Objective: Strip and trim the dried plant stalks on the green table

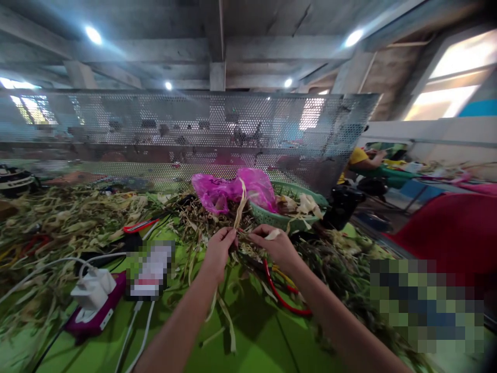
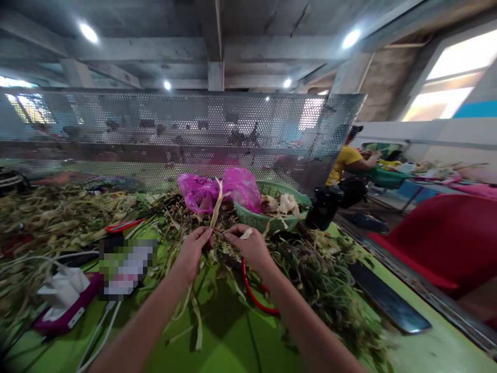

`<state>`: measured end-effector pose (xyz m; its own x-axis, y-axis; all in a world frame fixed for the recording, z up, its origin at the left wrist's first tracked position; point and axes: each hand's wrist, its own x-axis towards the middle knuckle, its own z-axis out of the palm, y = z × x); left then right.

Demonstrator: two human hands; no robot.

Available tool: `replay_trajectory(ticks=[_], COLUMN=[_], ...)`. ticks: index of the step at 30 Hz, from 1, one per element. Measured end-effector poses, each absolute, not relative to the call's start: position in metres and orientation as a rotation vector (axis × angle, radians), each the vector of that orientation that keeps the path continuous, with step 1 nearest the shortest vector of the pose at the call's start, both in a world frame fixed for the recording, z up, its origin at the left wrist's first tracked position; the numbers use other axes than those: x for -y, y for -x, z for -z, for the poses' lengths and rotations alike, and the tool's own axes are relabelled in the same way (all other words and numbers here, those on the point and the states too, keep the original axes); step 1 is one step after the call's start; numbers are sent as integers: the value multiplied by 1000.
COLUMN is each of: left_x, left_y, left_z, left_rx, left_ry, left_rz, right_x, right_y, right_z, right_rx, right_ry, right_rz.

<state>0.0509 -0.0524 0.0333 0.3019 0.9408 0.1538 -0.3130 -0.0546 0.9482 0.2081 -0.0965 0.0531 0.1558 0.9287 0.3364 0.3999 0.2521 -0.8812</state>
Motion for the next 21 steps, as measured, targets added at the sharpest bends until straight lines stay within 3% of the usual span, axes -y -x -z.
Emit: replay_trajectory(ticks=[4, 13, 21], left_x=[53, 66, 67], left_y=[-48, -52, -53], left_z=[-33, -30, -29], left_rx=[-864, -914, -892], left_ry=[-1500, -1944, -1856], left_rz=[-1200, -1270, -1295], right_x=[99, 105, 99], right_y=[-217, -205, -212], right_z=[-61, -67, -56], right_rx=[1308, 1133, 1194], right_ry=[1300, 1206, 1242], right_rz=[-224, -575, -511])
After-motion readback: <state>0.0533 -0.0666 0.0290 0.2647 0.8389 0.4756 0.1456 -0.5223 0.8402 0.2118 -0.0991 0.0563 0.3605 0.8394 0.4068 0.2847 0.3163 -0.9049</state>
